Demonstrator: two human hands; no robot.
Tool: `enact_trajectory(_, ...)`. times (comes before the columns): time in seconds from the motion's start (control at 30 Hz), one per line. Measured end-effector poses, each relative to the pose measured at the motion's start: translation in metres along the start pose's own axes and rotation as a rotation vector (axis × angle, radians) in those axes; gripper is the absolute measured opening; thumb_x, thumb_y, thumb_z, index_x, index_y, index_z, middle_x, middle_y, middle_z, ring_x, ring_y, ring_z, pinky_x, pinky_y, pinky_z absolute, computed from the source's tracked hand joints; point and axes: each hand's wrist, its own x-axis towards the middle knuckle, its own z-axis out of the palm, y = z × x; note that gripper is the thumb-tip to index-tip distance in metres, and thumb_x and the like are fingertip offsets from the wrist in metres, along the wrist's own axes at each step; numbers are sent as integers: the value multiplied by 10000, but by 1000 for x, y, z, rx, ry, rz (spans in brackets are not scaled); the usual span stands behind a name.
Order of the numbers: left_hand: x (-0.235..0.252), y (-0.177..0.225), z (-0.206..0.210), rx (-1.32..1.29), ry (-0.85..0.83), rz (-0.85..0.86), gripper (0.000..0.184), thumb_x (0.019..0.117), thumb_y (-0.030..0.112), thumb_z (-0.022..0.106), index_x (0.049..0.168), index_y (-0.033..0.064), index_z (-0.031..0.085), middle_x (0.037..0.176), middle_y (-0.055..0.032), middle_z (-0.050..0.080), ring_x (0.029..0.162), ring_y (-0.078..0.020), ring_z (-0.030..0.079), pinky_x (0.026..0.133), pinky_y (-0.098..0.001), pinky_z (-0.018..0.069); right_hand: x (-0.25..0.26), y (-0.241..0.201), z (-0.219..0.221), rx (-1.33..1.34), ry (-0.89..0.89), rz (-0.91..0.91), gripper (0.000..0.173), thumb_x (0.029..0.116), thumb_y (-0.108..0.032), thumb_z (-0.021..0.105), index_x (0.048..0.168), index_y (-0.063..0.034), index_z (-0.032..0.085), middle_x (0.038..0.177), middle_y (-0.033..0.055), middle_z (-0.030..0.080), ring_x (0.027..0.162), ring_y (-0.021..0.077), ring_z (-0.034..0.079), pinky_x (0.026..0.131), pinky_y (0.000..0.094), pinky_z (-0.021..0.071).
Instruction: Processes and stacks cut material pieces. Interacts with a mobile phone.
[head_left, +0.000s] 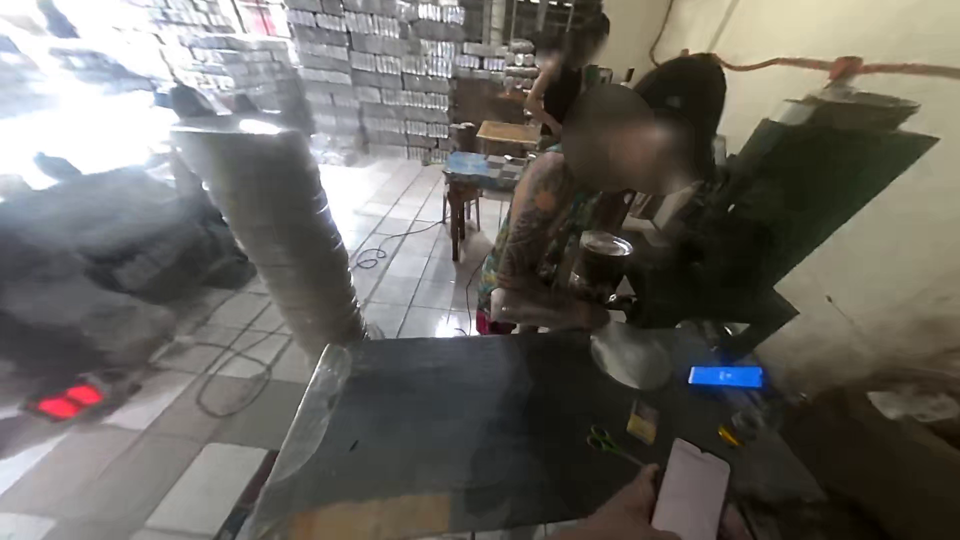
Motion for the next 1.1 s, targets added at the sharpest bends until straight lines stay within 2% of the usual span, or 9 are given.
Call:
enact_trajectory(0.07,1,3,-7,-10,15,1,771,894,-45,616,1545,-22,203,1366,-191,572,1175,-211,636,1012,-416,540,9,4,22,-1,94,-38,428,1056,-544,422,1188,-242,695,1118,-13,766,1066,124,720,940,400,603)
enact_trajectory(0.2,17,3,-2,6,6,-38,727,896,-52,595,1523,11,231,1275,-111,635,1101,-161,671,972,-386,566,12,-7,30,80,206,-32,540,1107,-468,210,1155,-194,673,1046,25,783,987,140,748,880,385,630)
enact_trajectory(0.33,50,8,17,86,-7,-109,833,918,-61,596,1588,82,123,1375,-105,594,1149,-191,666,966,-419,583,17,-42,9,81,270,-64,559,1107,-471,210,1268,-128,620,1075,91,757,966,199,744,821,421,638)
enact_trajectory(0.4,65,3,34,155,-1,-93,867,911,-47,602,1589,49,71,1386,-114,577,1148,-175,670,952,-393,598,7,-61,-7,80,291,-124,520,1116,-427,210,1274,-112,592,1057,82,753,957,184,742,813,398,643)
enact_trajectory(0.53,96,-16,58,196,-47,2,765,921,53,631,1548,79,195,1241,-43,650,1063,-143,688,929,-358,595,-8,-92,-57,78,216,-202,513,1090,-525,284,1288,-191,619,1089,41,748,1001,146,727,862,364,624)
enact_trajectory(0.6,108,-31,67,166,-96,-16,785,925,79,654,1559,139,196,1279,-45,641,1097,-168,680,956,-384,587,-20,-100,-81,77,185,-201,560,1062,-602,301,1336,-223,609,1134,37,737,1033,146,717,882,376,614)
enact_trajectory(0.8,146,-57,122,194,-132,-117,828,930,47,620,1579,47,107,1361,-84,576,1101,-125,674,956,-331,583,-55,-133,-116,29,360,-229,569,1091,-523,222,1387,-162,548,1165,96,723,1065,203,712,908,422,611)
enact_trajectory(0.87,161,-64,138,184,-160,-137,745,941,18,596,1548,63,166,1271,-76,629,1067,-136,693,942,-341,594,-66,-140,-131,38,376,-240,567,1094,-511,223,1387,-153,551,1183,103,717,1083,211,706,923,434,603)
enact_trajectory(1.1,196,-93,165,182,-245,-179,595,928,-2,568,1480,89,363,1270,-112,633,1049,-198,693,894,-387,605,-89,-152,-175,30,300,-213,543,1065,-583,335,1358,-204,590,1182,56,729,1076,176,712,914,398,612)
